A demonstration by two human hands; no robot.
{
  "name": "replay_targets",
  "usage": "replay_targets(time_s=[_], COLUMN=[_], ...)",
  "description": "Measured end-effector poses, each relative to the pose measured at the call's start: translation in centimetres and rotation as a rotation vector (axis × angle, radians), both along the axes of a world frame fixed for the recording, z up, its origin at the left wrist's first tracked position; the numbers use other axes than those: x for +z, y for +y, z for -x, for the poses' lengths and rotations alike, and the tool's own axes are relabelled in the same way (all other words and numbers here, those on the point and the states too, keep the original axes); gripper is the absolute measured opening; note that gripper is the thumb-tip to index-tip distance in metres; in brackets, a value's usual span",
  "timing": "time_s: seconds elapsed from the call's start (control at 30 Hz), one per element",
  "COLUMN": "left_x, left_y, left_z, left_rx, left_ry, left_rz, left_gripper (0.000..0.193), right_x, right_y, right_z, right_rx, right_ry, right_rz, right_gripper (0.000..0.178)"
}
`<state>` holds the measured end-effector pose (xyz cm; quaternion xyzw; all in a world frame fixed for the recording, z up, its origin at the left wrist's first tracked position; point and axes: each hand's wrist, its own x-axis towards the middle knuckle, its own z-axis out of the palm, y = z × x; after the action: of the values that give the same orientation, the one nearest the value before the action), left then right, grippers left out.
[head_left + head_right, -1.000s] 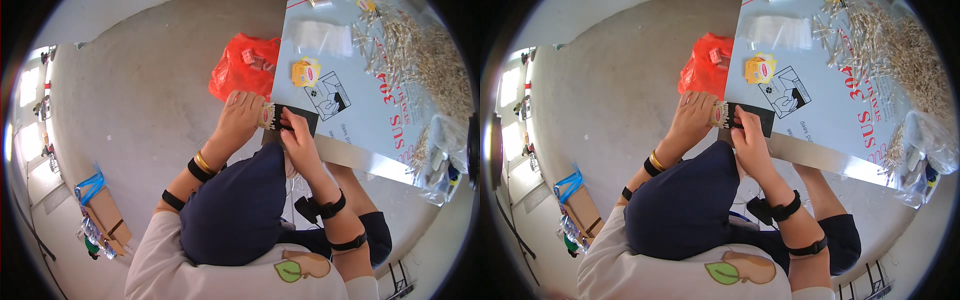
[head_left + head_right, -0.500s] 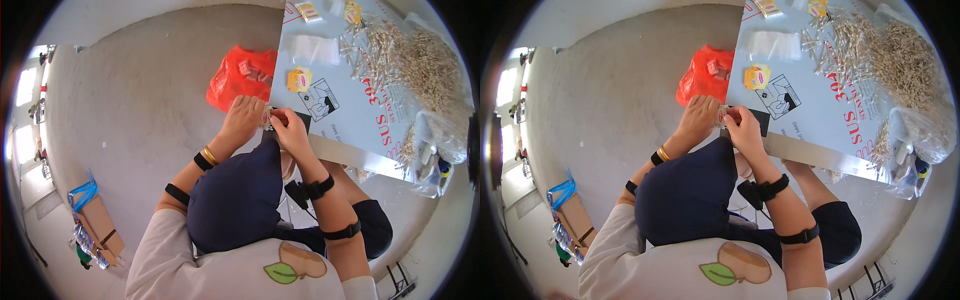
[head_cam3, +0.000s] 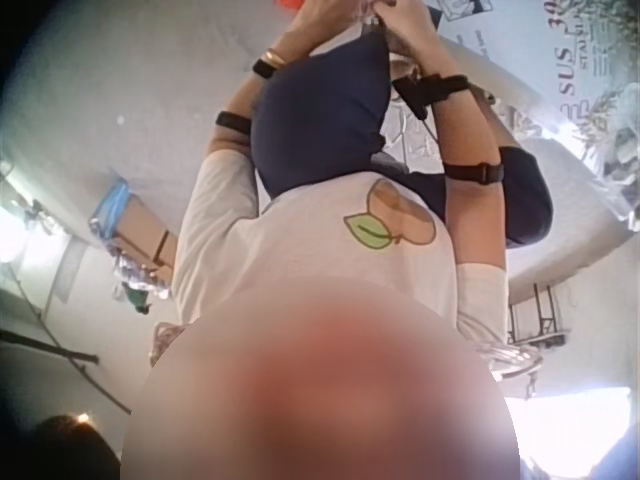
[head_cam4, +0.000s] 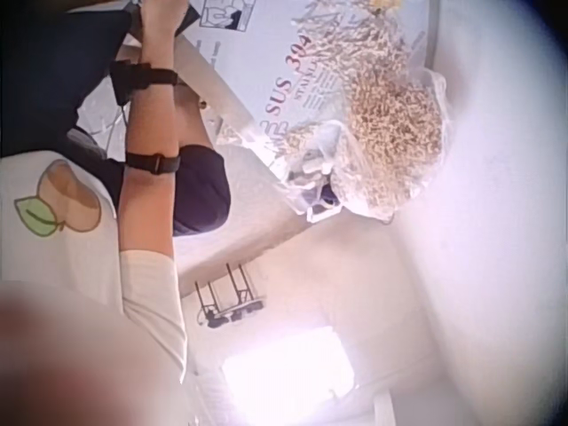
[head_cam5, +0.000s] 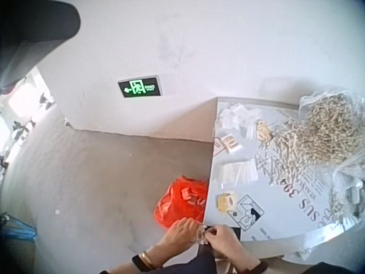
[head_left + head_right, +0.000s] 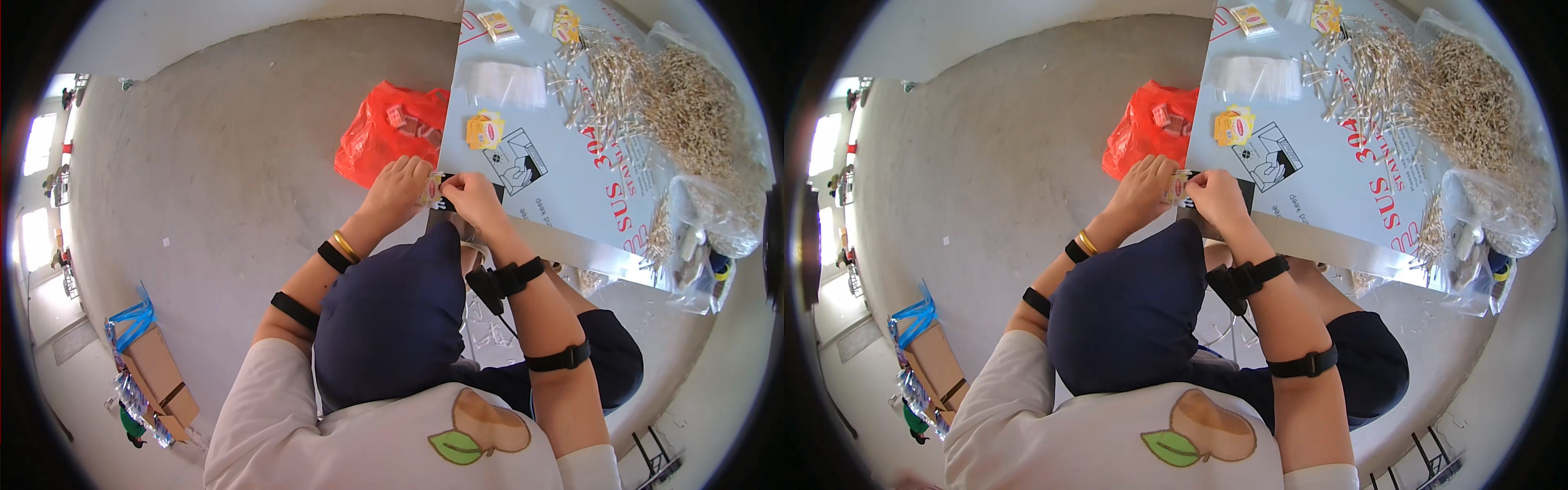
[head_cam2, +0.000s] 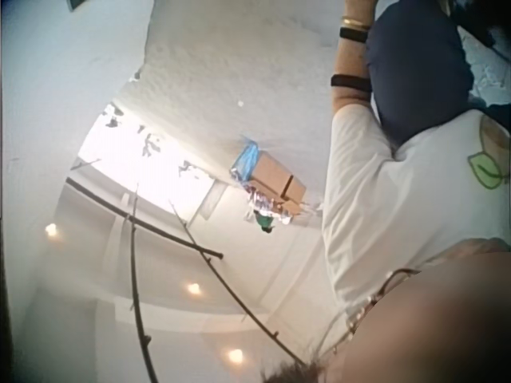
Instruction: Manually counting and packaging cotton swabs into plastic bags and sealing them.
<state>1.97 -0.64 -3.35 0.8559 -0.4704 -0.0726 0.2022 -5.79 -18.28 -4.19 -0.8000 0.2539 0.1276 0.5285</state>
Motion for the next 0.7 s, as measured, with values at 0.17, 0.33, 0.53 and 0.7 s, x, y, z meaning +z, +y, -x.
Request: replay_targets(time_s=[0.17, 0.33, 0.53, 0.7], left_x=[0.1, 0.0, 0.8, 0.7], left_y=[-0.1, -0.1, 0.1, -0.4], left_z=[0.0, 0.1, 0.2, 0.5], left_rx=[0.007, 0.017, 0.012, 0.028], left_ry=[0.049, 0.066, -0.071, -0.166], left_rz=[0.049, 0.068, -0.053, -0.054], left_gripper=[0.056, 0.057, 0.053, 0.047], right_x=[0.3, 0.6, 0.7, -0.2], right_y=[-0.2, 0.0, 0.1, 1.5], right_z=[-0.5, -0.6, 1.8, 2.8], right_rx=[0.026, 0.065, -0.086, -0.052], right_ry=[0.028, 0.005, -0.136, -0.312], right_rz=[0.071, 0.121, 0.011, -0.088], right_gripper=[0.028, 0.029, 0.031, 0.051])
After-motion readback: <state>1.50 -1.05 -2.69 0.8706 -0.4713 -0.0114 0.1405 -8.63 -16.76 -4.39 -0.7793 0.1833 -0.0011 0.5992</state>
